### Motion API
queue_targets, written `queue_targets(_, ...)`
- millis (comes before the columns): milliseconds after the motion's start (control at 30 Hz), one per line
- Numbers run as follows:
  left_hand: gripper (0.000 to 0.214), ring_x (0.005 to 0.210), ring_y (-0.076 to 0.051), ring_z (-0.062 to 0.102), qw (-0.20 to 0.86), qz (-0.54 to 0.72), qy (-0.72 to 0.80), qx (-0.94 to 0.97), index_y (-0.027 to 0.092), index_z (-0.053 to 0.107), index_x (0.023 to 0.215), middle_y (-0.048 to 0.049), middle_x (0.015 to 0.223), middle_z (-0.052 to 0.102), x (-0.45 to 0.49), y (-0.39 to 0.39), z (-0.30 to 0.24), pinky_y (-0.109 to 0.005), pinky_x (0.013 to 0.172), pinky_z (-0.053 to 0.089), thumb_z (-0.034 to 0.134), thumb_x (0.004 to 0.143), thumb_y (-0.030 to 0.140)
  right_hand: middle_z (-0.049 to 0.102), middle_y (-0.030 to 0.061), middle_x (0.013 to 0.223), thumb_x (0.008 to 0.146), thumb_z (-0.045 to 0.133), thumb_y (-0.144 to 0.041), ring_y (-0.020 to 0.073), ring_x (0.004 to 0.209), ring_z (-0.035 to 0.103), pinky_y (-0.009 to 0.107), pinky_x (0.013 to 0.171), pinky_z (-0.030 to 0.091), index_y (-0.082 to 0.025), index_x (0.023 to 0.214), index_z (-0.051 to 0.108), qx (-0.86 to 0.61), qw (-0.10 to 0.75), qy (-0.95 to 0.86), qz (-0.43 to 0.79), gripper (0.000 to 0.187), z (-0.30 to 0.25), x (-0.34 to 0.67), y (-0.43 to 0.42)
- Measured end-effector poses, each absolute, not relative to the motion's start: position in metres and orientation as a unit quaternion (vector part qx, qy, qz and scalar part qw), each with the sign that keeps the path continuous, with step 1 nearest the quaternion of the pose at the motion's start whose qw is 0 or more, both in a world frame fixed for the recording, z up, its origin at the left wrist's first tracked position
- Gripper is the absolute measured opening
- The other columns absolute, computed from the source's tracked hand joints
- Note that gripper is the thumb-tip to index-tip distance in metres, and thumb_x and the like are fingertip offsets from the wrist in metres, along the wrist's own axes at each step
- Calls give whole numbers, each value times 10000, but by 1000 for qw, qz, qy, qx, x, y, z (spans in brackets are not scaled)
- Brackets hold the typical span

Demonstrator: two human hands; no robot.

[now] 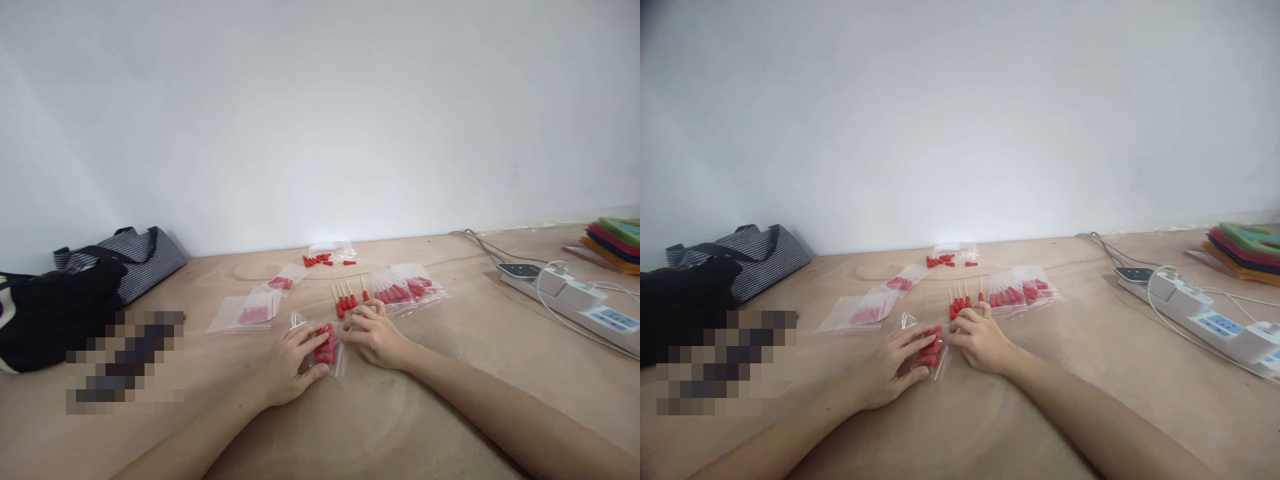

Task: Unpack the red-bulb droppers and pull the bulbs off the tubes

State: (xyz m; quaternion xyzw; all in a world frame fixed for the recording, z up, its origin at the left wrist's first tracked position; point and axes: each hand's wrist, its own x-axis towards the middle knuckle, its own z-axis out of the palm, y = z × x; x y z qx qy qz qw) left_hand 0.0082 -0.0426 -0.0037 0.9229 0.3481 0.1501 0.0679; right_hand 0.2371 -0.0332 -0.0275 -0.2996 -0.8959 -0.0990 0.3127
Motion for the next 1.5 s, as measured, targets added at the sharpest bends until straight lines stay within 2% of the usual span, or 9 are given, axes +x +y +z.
queue_targets(100, 344, 1002, -238, 515, 69, 170, 354, 917, 235, 546, 1101, -78, 1115, 563, 12, -42, 2, -447, 860, 400, 507, 792, 381, 594, -5, 880, 767, 454, -108, 148, 895, 464, 378, 827, 180, -252, 880, 602, -307, 312, -894, -97, 236, -27, 235, -34)
queue_targets(200, 202, 896, -178, 547, 100, 202, 322, 920, 205, 594, 959, -56, 976, 595, 18, -36, 6, -357, 813, 433, 454, 827, 267, 588, -7, 874, 783, 468, -136, 143, 891, 464, 370, 827, 184, -260, 882, 601, -320, 321, -886, -102, 208, -27, 231, -35)
queue_targets(300, 196, 879, -140, 545, 134, 212, 275, 928, 182, 574, 955, -50, 964, 575, 24, -28, 7, -271, 789, 441, 431, 822, 171, 583, 1, 846, 794, 517, -244, 141, 867, 465, 357, 824, 198, -229, 830, 599, -358, 339, -866, -81, 91, -30, 228, -35)
queue_targets(367, 211, 861, -133, 543, 138, 199, 266, 933, 184, 568, 982, -42, 943, 567, 27, -24, 8, -253, 778, 440, 443, 814, 158, 579, 6, 818, 774, 558, -324, 142, 842, 464, 352, 814, 210, -203, 762, 592, -389, 356, -848, -54, 126, -31, 229, -35)
queue_targets(633, 219, 788, -126, 533, 96, 155, 244, 952, 191, 612, 925, -41, 892, 547, 35, -16, 13, -240, 718, 433, 424, 822, 151, 580, -12, 855, 777, 562, -274, 135, 858, 458, 334, 783, 226, -261, 772, 628, -339, 358, -870, -16, 67, -32, 238, -40)
queue_targets(767, 179, 730, -117, 526, 82, 159, 239, 955, 166, 602, 816, -33, 839, 545, 37, -14, 9, -230, 685, 427, 425, 809, 140, 578, -16, 833, 763, 536, -172, 117, 820, 464, 317, 770, 244, -245, 793, 619, -336, 353, -872, -49, 114, -34, 236, -40)
queue_targets(933, 182, 680, -113, 511, 60, 192, 247, 948, 173, 577, 769, -12, 765, 539, 38, -14, 2, -221, 640, 408, 405, 804, 125, 575, -18, 800, 781, 530, -211, 118, 796, 457, 326, 769, 238, -252, 776, 615, -306, 374, -870, -100, 95, -33, 231, -37)
queue_targets(1267, 218, 698, -115, 498, 72, 225, 248, 940, 169, 538, 734, -25, 805, 534, 36, -14, -2, -221, 644, 403, 348, 783, 75, 559, -24, 674, 775, 398, -88, 120, 758, 439, 363, 817, 195, -204, 681, 570, -256, 362, -879, -177, 227, -29, 231, -34)
queue_targets(1500, 203, 704, -114, 500, 97, 247, 252, 931, 170, 534, 753, -27, 803, 530, 36, -15, -3, -224, 654, 418, 350, 812, 106, 599, -42, 718, 827, 455, -182, 114, 810, 476, 371, 851, 168, -245, 772, 587, -261, 363, -866, -221, 156, -31, 231, -32)
